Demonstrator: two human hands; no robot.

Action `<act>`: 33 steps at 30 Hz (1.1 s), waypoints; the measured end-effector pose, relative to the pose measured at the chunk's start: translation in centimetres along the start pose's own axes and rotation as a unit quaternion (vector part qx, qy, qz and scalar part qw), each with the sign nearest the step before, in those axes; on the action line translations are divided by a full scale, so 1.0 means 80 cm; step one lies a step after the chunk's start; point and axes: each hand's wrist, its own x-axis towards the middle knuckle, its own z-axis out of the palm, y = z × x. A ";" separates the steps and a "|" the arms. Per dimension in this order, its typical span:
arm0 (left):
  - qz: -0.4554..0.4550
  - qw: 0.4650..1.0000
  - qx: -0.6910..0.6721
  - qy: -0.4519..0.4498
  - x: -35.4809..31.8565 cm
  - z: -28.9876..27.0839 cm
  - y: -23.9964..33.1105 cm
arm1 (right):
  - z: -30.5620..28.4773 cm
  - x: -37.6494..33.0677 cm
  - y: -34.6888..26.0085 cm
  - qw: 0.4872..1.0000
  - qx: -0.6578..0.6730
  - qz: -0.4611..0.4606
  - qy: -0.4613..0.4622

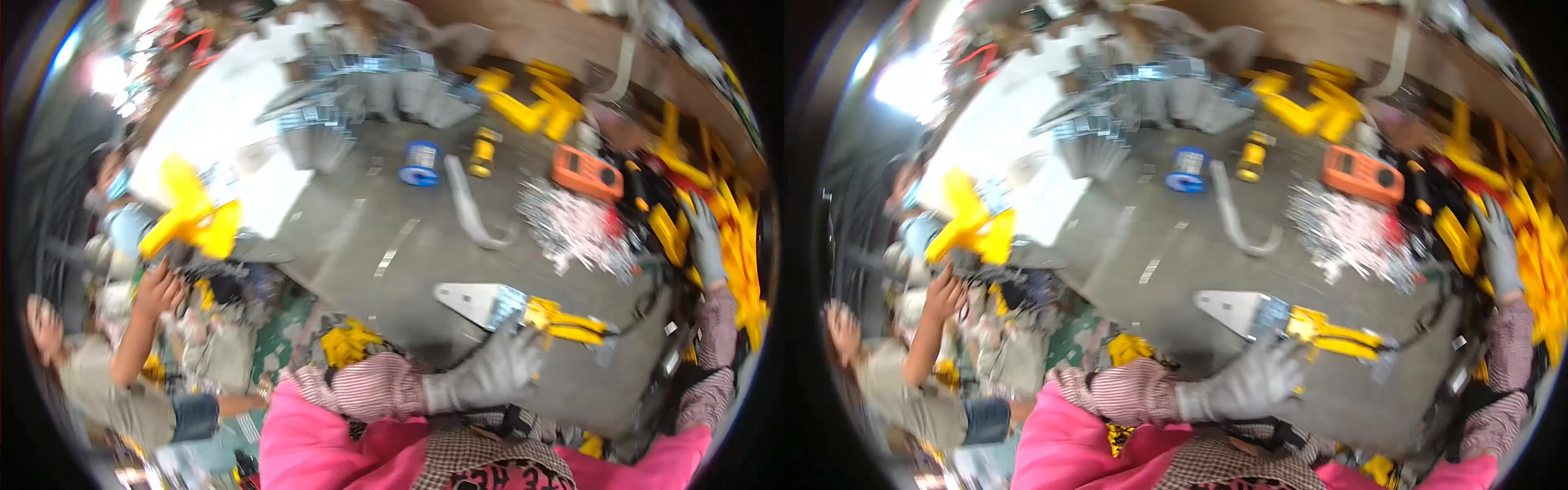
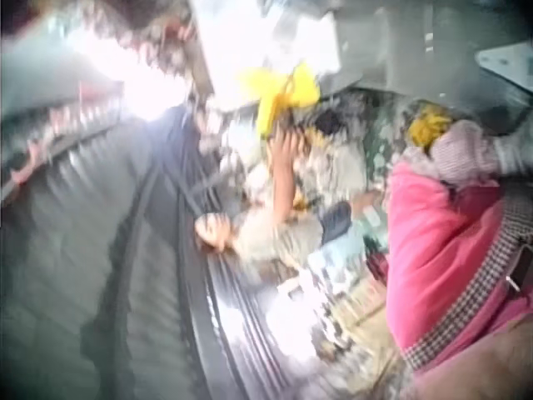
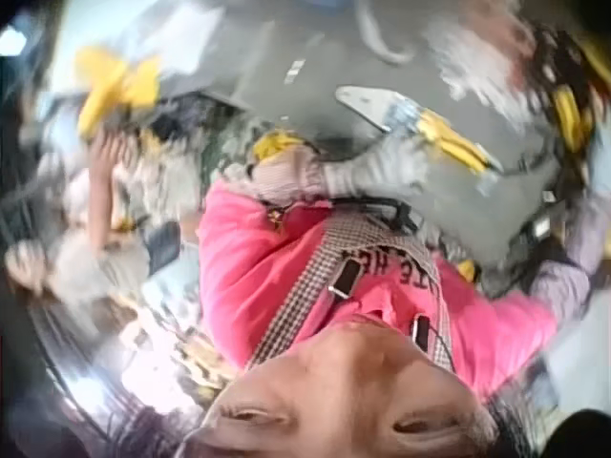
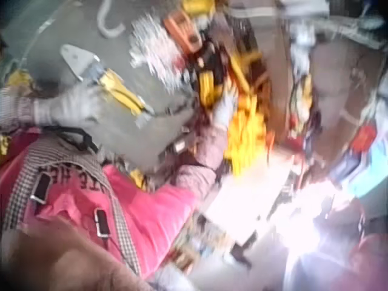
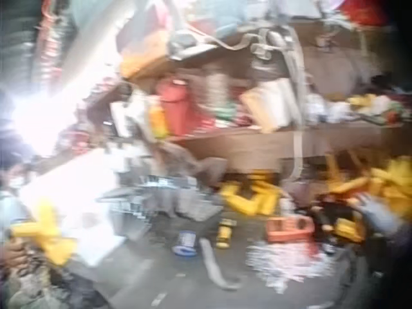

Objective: Assembling and soldering components for a handheld electronic device or tool.

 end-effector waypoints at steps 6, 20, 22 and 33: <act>-0.041 0.997 0.062 0.009 -0.016 0.008 0.009 | 0.100 0.039 0.038 0.999 -0.039 -0.024 -0.020; -0.036 0.996 0.071 0.042 -0.008 0.018 0.003 | 0.102 -0.009 0.082 0.992 0.061 0.007 0.110; -0.035 0.996 0.069 0.042 -0.010 0.016 0.003 | 0.086 -0.028 0.067 0.987 0.103 0.011 0.121; -0.019 0.991 0.085 0.100 -0.011 0.007 0.002 | -0.026 -0.121 -0.050 0.925 0.346 -0.017 0.153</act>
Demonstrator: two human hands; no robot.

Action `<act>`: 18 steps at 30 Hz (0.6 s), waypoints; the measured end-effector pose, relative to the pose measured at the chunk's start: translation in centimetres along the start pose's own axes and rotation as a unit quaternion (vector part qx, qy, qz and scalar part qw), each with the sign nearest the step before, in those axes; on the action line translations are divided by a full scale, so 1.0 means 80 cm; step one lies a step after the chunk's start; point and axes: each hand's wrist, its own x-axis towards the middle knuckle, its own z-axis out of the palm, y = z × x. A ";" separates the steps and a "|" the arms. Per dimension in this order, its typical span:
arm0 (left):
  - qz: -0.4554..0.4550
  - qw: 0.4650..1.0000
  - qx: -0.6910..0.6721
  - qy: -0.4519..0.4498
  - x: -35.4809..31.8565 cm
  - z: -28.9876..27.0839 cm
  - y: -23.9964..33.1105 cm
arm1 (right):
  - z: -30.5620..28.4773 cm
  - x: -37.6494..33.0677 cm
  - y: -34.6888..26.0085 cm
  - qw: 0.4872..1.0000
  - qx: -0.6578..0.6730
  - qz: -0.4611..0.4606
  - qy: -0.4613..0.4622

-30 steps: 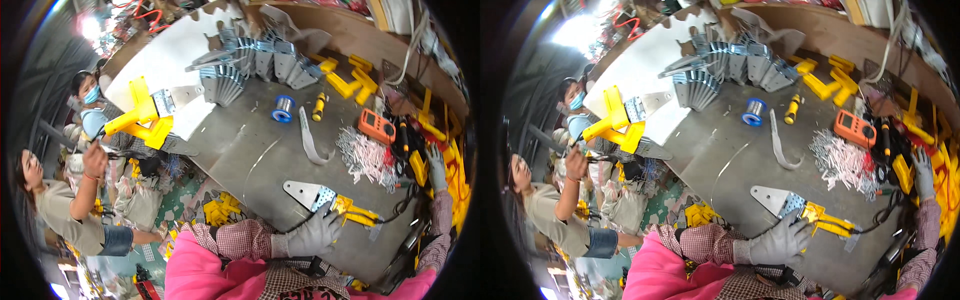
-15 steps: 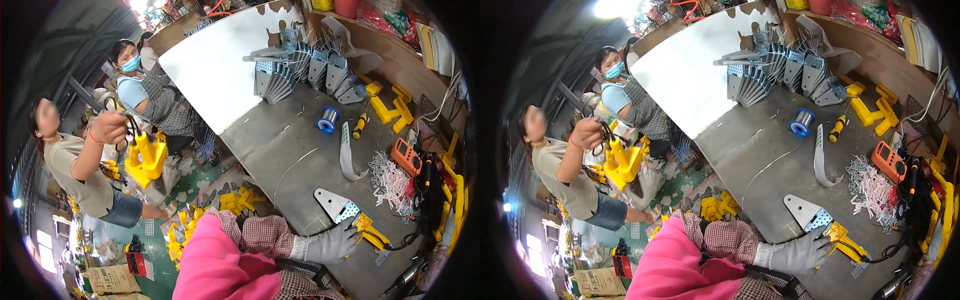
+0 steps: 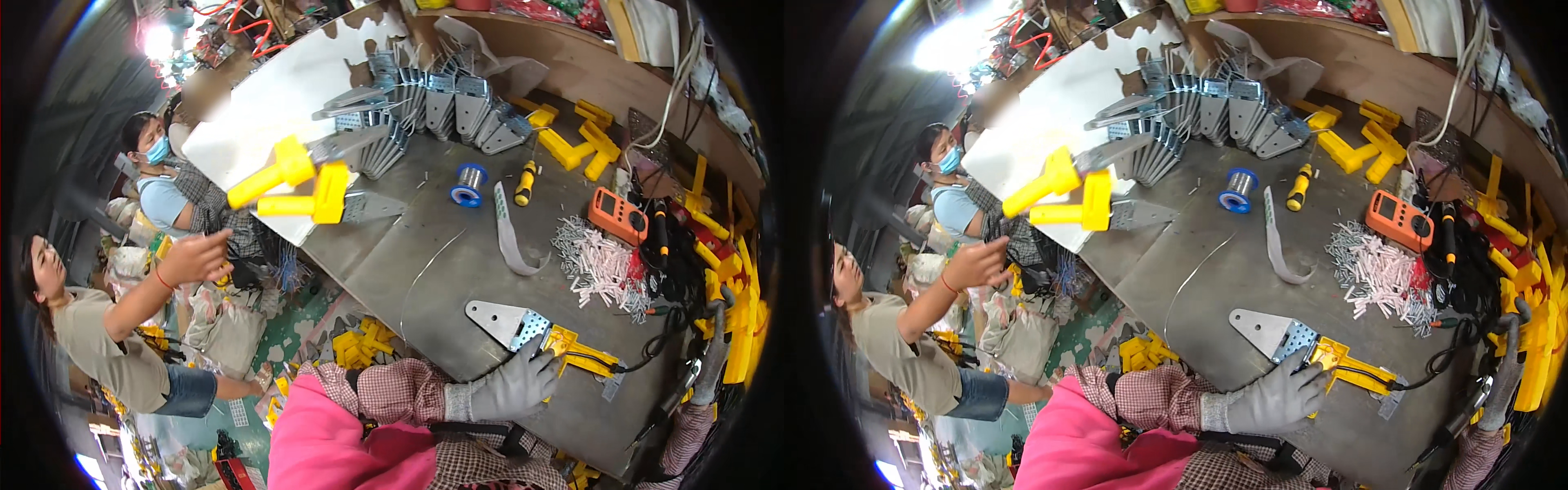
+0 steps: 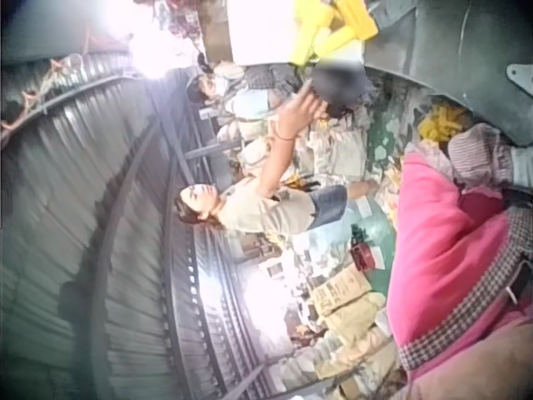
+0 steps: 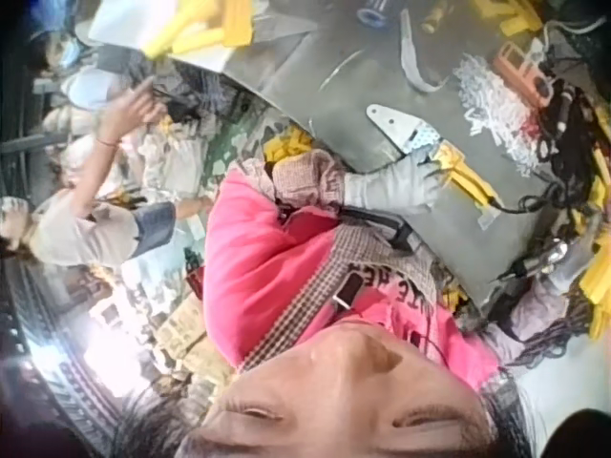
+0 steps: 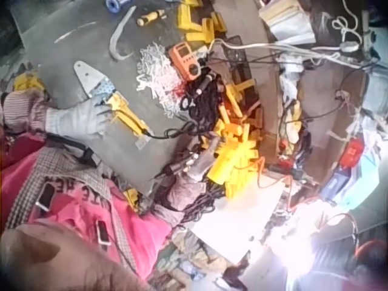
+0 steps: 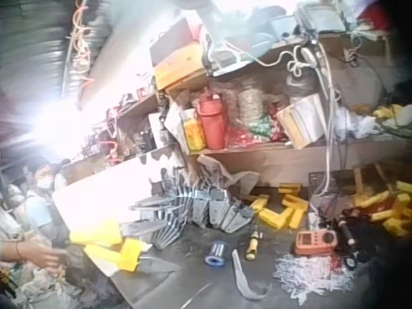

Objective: Assembling and soldering components for a handheld electronic device or tool.

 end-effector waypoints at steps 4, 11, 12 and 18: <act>-0.019 1.000 -0.020 0.005 -0.005 0.007 -0.001 | 0.016 0.006 -0.053 0.979 0.176 0.101 0.030; -0.002 0.998 -0.057 -0.014 -0.005 0.010 -0.009 | 0.037 -0.015 -0.092 0.896 0.334 0.246 0.156; 0.007 0.998 -0.055 -0.019 -0.005 0.012 -0.010 | 0.036 -0.016 -0.096 0.897 0.334 0.246 0.154; 0.032 0.998 -0.038 -0.037 -0.004 0.017 -0.016 | 0.044 -0.015 -0.170 0.945 0.219 0.217 0.108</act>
